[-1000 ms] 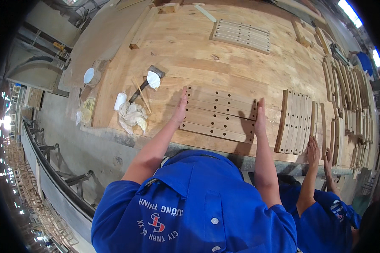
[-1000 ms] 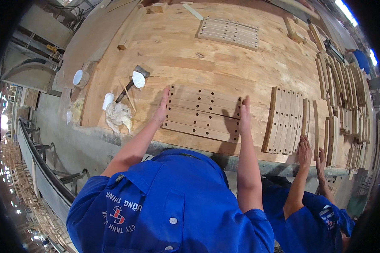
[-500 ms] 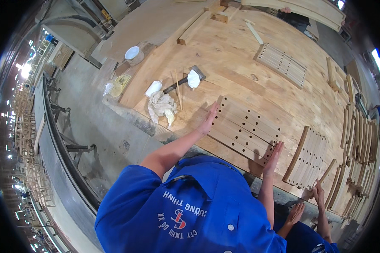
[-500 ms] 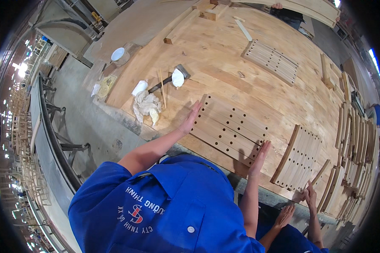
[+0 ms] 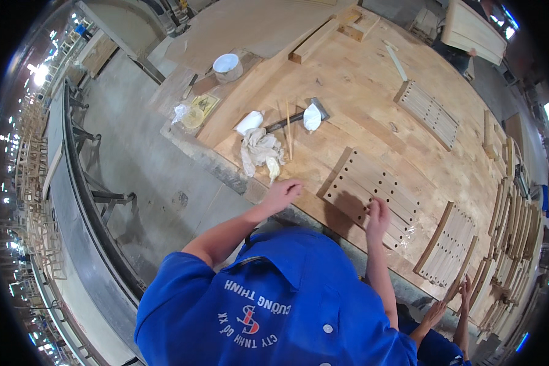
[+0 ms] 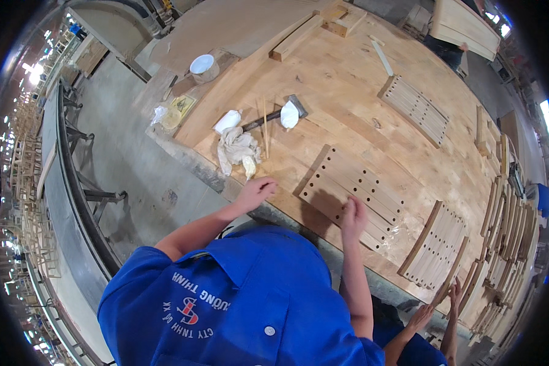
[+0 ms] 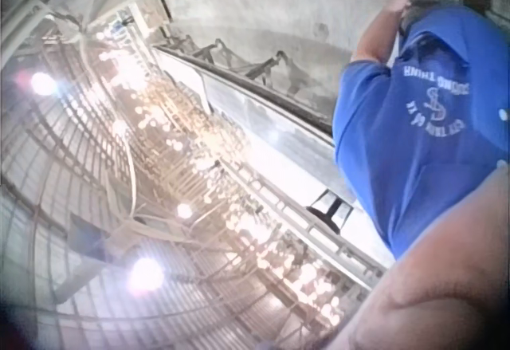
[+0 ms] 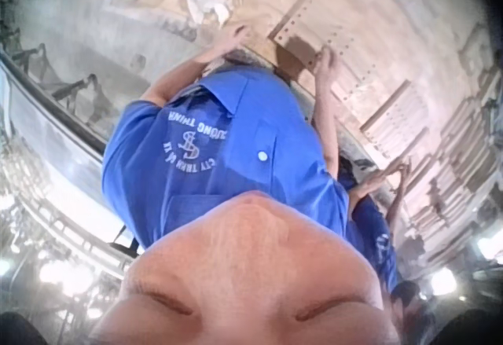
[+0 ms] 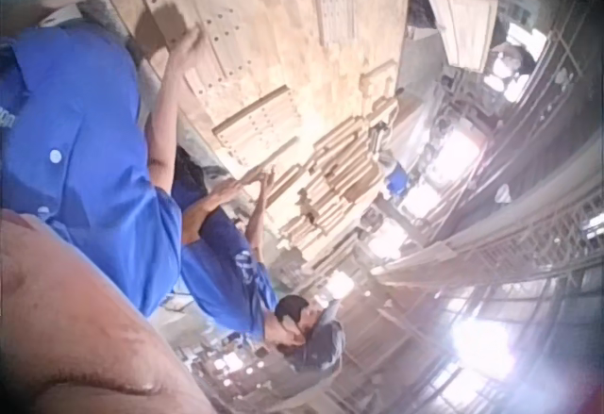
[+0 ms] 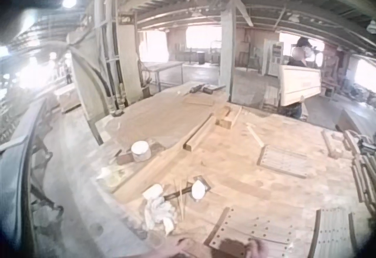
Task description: The person applies glue into pre-drilled holes on wooden slats using a small stick, then wipes the surface with a cloth. The person repeats this process on multiple slats and stacks them on the workbench.
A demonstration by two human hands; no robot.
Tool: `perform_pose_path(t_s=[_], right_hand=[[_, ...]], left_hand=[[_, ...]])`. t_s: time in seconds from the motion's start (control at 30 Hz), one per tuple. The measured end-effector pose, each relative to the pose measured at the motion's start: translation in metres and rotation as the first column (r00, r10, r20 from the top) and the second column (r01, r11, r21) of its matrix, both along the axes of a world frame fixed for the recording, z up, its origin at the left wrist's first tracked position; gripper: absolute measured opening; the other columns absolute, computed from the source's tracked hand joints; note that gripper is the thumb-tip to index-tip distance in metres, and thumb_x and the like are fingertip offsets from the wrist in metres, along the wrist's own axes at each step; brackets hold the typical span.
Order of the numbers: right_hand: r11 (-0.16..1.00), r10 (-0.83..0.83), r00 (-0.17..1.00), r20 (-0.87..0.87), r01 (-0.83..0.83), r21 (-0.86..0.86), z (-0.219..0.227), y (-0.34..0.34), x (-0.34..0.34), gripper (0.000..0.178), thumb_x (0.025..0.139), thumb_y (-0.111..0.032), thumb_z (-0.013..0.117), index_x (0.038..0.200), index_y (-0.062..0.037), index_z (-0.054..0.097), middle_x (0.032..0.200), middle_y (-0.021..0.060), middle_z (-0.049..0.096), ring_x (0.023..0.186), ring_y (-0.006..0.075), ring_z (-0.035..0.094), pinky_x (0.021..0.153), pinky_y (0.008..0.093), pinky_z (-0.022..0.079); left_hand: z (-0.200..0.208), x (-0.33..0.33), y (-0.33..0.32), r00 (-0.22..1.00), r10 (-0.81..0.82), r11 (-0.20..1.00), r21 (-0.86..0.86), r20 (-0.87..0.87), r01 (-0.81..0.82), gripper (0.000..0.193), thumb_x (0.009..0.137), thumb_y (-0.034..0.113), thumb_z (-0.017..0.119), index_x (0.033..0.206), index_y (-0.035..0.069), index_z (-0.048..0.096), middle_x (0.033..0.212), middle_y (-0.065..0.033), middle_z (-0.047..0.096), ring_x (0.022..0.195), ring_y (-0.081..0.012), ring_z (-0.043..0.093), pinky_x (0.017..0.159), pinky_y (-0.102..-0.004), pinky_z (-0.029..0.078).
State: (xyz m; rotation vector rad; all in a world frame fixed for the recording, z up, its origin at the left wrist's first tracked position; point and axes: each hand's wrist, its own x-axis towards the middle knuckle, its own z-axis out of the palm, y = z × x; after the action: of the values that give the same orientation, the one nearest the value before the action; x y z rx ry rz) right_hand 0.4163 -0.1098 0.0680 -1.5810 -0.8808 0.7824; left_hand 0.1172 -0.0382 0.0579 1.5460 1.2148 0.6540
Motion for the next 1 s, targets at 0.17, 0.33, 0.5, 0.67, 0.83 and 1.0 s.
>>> perform_pose_path(t_s=[0.17, 0.33, 0.5, 0.67, 0.83, 1.0], right_hand=[[0.865, 0.498, 0.864, 0.068, -0.491, -0.104, 0.001, 0.059, -0.117, 0.018, 0.093, -0.016, 0.06, 0.102, -0.0024, 0.067, 0.074, 0.0098, 0.066, 0.065, 0.0147, 0.062, 0.061, 0.0288, 0.049], [0.76, 0.646, 0.626, 0.436, -0.577, -0.299, 0.003, 0.109, -0.194, 0.027, 0.084, -0.03, 0.068, 0.091, -0.0039, 0.066, 0.081, 0.0162, 0.069, 0.074, 0.032, 0.067, 0.066, 0.0391, 0.052], [0.709, 0.705, 0.561, 0.435, -0.554, -0.436, -0.004, 0.114, -0.212, 0.032, 0.081, -0.031, 0.072, 0.093, -0.0034, 0.061, 0.077, 0.0143, 0.068, 0.071, 0.0299, 0.067, 0.065, 0.0394, 0.053], [0.733, 0.514, 0.766, -0.386, -0.626, -0.267, -0.002, 0.091, -0.2, 0.013, 0.09, -0.016, 0.064, 0.095, -0.0048, 0.06, 0.079, 0.0045, 0.066, 0.071, 0.0154, 0.064, 0.065, 0.0329, 0.053], [0.931, 0.31, 0.676, -0.668, -0.359, 0.069, 0.009, 0.081, -0.209, 0.007, 0.096, -0.011, 0.057, 0.101, -0.0066, 0.06, 0.093, 0.0029, 0.064, 0.081, 0.0118, 0.061, 0.074, 0.0298, 0.05], [0.928, 0.367, 0.663, -0.653, -0.31, 0.207, 0.029, 0.082, -0.206, 0.012, 0.098, -0.013, 0.057, 0.106, -0.0047, 0.059, 0.096, 0.0029, 0.064, 0.082, 0.0114, 0.06, 0.074, 0.0287, 0.05]], left_hand=[[0.007, -0.09, -0.019, 0.992, 0.079, 0.991, -0.095, -0.102, -0.089, 0.023, 0.095, 0.022, 0.054, 0.095, 0.002, 0.064, 0.072, -0.0094, 0.066, 0.062, -0.0154, 0.063, 0.059, -0.0301, 0.049], [0.007, -0.15, -0.027, 0.977, 0.057, 0.936, -0.33, -0.205, -0.124, 0.027, 0.094, 0.027, 0.054, 0.091, 0.002, 0.065, 0.073, -0.008, 0.066, 0.059, -0.0159, 0.061, 0.055, -0.0314, 0.05], [0.016, -0.156, 0.006, 0.986, -0.133, 0.948, -0.305, -0.105, 0.095, 0.031, 0.094, 0.032, 0.057, 0.094, 0.002, 0.067, 0.078, -0.0061, 0.068, 0.062, -0.0137, 0.061, 0.057, -0.0294, 0.05], [0.024, -0.117, 0.041, 0.945, -0.326, 0.864, -0.405, 0.009, 0.301, 0.04, 0.096, 0.04, 0.057, 0.098, 0.001, 0.066, 0.083, -0.0059, 0.068, 0.068, -0.0131, 0.063, 0.06, -0.0275, 0.051], [0.039, -0.079, 0.059, 0.922, -0.236, 0.851, -0.393, 0.306, 0.348, 0.033, 0.1, 0.034, 0.051, 0.099, 0.003, 0.062, 0.086, -0.0051, 0.066, 0.071, -0.0119, 0.062, 0.064, -0.0251, 0.051], [0.061, -0.059, 0.067, 0.935, -0.243, 0.934, -0.197, 0.259, 0.297, 0.027, 0.1, 0.026, 0.051, 0.094, 0.002, 0.059, 0.077, -0.0051, 0.062, 0.072, -0.0135, 0.061, 0.063, -0.0303, 0.049]])
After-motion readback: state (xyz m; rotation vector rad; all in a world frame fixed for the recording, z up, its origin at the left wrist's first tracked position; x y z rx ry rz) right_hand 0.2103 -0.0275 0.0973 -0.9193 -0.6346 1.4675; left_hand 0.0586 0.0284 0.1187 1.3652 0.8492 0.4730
